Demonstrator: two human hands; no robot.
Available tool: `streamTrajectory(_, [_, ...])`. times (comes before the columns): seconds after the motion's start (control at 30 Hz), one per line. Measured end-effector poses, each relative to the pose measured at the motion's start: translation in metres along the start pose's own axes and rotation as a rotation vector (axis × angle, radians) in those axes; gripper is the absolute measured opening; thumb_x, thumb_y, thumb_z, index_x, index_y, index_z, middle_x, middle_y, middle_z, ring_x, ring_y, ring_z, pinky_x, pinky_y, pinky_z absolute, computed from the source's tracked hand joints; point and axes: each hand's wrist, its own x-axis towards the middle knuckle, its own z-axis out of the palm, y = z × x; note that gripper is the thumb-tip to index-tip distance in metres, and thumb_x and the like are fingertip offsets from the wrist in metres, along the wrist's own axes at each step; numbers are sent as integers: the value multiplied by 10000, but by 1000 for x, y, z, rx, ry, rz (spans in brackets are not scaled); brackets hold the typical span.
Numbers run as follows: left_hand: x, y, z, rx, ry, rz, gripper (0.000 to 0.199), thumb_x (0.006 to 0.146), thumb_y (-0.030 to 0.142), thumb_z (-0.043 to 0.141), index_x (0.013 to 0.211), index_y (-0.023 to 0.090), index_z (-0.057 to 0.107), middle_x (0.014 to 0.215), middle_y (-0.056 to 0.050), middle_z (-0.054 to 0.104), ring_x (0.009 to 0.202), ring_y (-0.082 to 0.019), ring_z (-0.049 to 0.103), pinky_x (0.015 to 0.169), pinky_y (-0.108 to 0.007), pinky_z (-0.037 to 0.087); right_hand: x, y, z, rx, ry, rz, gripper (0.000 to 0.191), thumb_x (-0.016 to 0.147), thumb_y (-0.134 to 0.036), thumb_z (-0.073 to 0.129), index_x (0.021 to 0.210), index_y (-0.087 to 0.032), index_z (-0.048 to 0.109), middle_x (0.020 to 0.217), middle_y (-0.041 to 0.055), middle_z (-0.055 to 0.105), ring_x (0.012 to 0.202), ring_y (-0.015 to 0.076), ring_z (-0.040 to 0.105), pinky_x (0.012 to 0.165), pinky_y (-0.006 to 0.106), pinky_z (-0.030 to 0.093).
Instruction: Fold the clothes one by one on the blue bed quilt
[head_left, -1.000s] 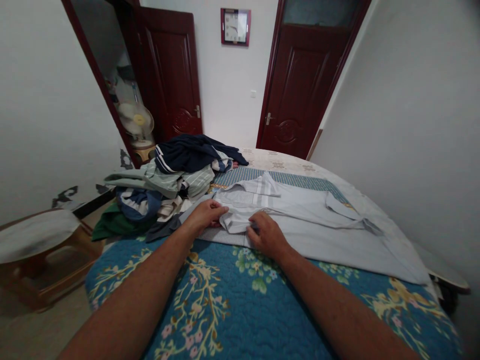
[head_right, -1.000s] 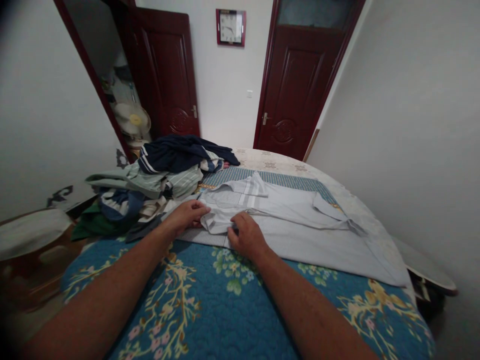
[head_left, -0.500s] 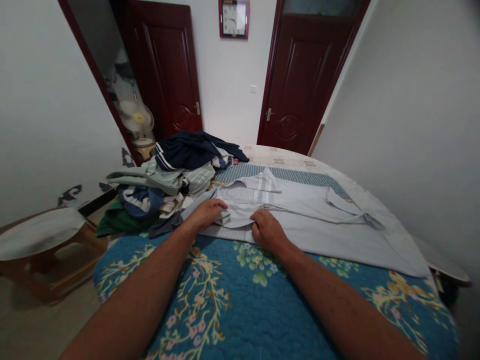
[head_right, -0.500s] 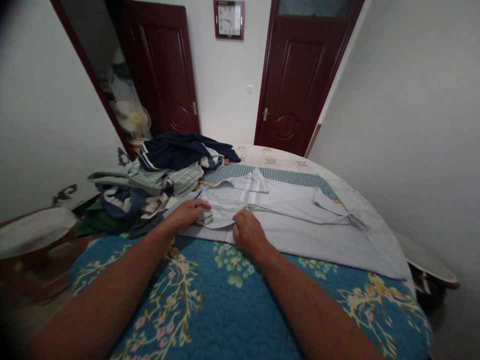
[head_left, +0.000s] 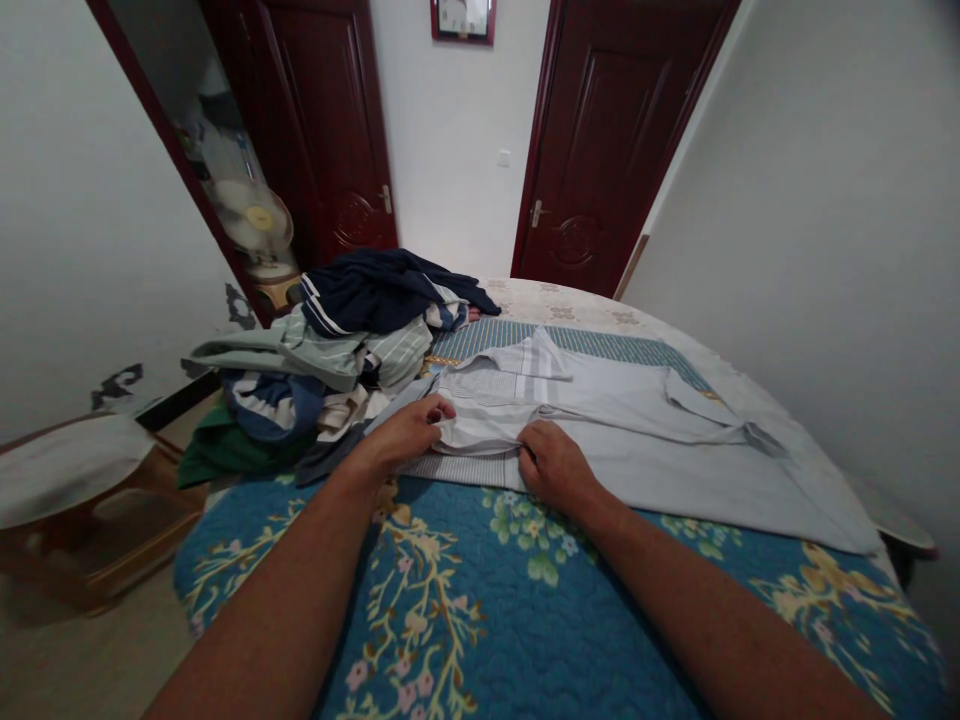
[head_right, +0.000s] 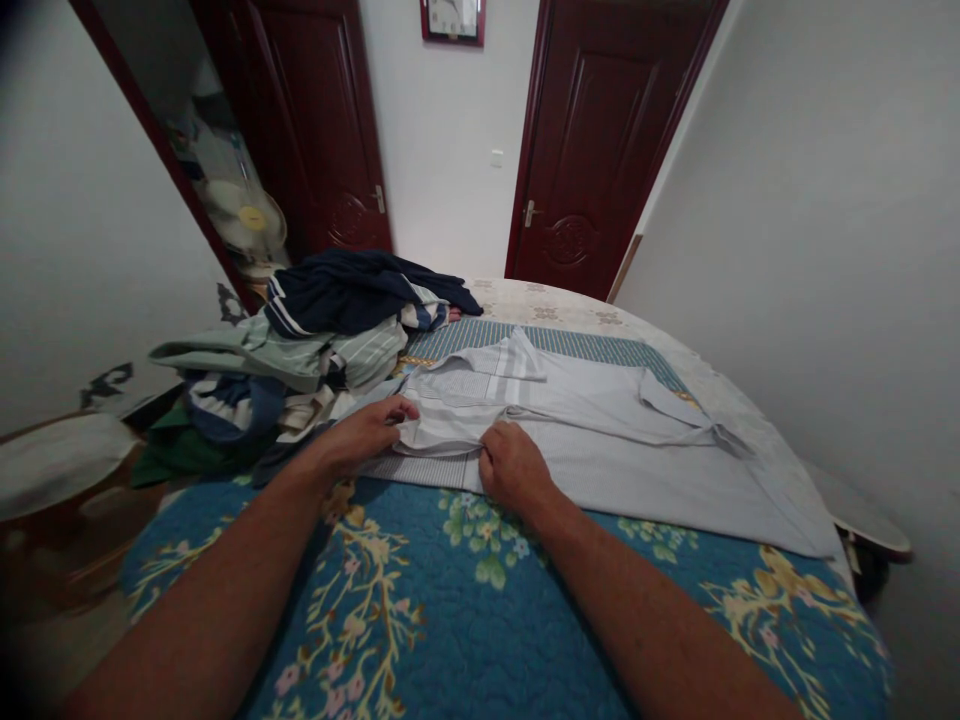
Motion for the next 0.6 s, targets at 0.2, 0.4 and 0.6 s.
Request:
streamTrajectory(0.2, [-5, 3, 4, 268, -24, 123, 660, 684, 163, 720, 1336, 216, 637, 1298, -113, 654, 1079, -262, 665, 960, -360, 534, 1, -1, 0, 34, -6, 1, 169, 911, -112, 547, 969, -171, 694, 1003, 121, 700, 992, 256, 600, 924, 365, 478])
streamTrajectory(0.4, [-2, -6, 3, 270, -178, 373, 837, 686, 40, 565, 1503, 224, 571, 1513, -106, 583, 1446, -256, 525, 1247, -402, 387, 3, 5, 1, 58, 34, 34, 160, 928, -129, 516, 913, -192, 662, 929, 89, 676, 914, 235, 588, 858, 343, 453])
streamTrajectory(0.6, [3, -7, 4, 147, -52, 180, 607, 787, 181, 613, 1392, 194, 661, 1409, -102, 687, 1254, -255, 665, 1086, -364, 534, 2, 8, 3, 57, 26, 14, 144, 909, -137, 515, 909, -186, 651, 929, 95, 650, 935, 247, 580, 871, 351, 448])
